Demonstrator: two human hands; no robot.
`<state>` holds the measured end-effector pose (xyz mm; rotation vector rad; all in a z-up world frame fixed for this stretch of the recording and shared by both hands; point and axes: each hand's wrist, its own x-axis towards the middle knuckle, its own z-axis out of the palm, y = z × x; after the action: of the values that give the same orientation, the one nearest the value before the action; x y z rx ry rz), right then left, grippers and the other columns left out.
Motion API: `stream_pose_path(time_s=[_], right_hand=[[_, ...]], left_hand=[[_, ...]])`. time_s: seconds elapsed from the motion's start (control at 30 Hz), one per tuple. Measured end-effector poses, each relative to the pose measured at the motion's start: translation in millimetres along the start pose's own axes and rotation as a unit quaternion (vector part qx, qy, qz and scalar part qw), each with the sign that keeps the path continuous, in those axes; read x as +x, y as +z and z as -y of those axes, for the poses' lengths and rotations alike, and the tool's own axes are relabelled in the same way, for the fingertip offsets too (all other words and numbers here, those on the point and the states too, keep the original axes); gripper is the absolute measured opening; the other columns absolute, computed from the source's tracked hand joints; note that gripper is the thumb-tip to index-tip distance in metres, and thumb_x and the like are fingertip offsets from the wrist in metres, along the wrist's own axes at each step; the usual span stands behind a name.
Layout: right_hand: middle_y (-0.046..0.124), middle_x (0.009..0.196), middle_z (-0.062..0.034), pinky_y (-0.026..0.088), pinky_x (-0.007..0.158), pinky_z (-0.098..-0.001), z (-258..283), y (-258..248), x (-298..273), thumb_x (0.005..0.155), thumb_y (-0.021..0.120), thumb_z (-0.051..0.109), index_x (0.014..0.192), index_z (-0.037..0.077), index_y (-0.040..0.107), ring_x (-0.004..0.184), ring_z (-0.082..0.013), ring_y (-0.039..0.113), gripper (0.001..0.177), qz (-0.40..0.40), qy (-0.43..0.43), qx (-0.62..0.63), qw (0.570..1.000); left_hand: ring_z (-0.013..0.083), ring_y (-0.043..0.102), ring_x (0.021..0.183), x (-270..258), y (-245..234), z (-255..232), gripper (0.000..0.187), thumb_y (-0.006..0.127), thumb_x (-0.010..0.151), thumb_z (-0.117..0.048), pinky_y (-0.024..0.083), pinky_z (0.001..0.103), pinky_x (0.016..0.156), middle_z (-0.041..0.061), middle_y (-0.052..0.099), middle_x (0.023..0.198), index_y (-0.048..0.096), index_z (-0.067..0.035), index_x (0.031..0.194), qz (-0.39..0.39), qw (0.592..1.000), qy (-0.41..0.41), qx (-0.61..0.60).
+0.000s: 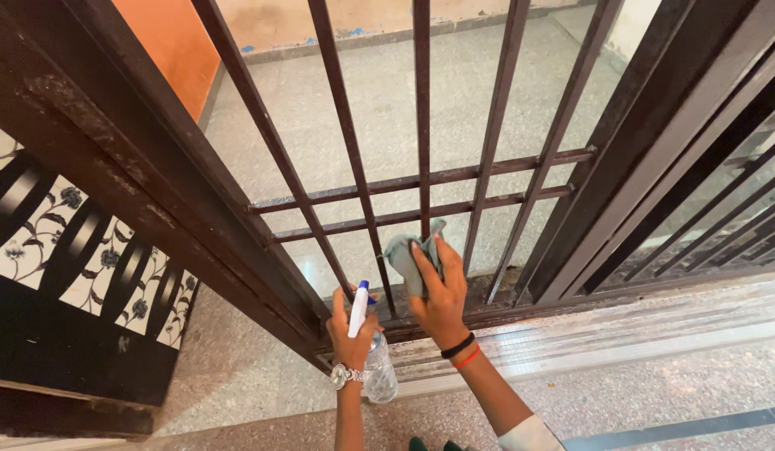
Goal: The person cleans a metal gate by spraying liquid from a bottle and wiping the metal bars with a cloth.
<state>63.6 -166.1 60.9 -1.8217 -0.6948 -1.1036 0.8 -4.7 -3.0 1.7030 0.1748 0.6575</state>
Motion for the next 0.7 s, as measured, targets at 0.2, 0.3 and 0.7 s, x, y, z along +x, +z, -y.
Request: stream_pose_path(time_s=[0.2, 0.3, 0.7], right_hand=[[0.061, 0.135, -0.0223, 0.054, 0.095, -0.0412, -11, 6, -24, 0.072, 0.069, -0.009, 0.123, 0.008, 0.074, 0.114, -0.0364, 0.065, 0.054, 0.007, 0.034, 0.003, 0.999], [0.062, 0.134, -0.0201, 0.055, 0.094, -0.0387, -13, 6, -33, 0.073, 0.070, -0.009, 0.123, 0.009, 0.074, 0.113, -0.0344, 0.067, 0.054, 0.010, 0.053, 0.012, 0.998], [0.066, 0.123, -0.0173, 0.055, 0.091, -0.0385, -40, 8, -112, 0.075, 0.073, -0.004, 0.116, 0.007, 0.074, 0.110, -0.0345, 0.068, 0.043, 0.095, 0.145, 0.032, 0.984]], left_hand=[[0.0216, 0.078, 0.061, 0, 0, -3, 0.050, 0.062, 0.075, 0.008, 0.063, 0.032, 0.050, 0.013, 0.080, 0.094, 0.053, -0.005, 0.122, -0.007, 1.000, -0.020, 0.001], [0.0210, 0.077, 0.059, 0, 0, -2, 0.050, 0.062, 0.075, 0.008, 0.062, 0.032, 0.050, 0.013, 0.080, 0.095, 0.053, -0.006, 0.123, -0.006, 1.000, -0.017, -0.001], [0.0205, 0.076, 0.058, -19, -2, -9, 0.079, 0.060, 0.073, 0.008, 0.063, 0.032, 0.050, 0.014, 0.080, 0.101, 0.041, -0.007, 0.148, -0.020, 0.999, -0.027, -0.002]])
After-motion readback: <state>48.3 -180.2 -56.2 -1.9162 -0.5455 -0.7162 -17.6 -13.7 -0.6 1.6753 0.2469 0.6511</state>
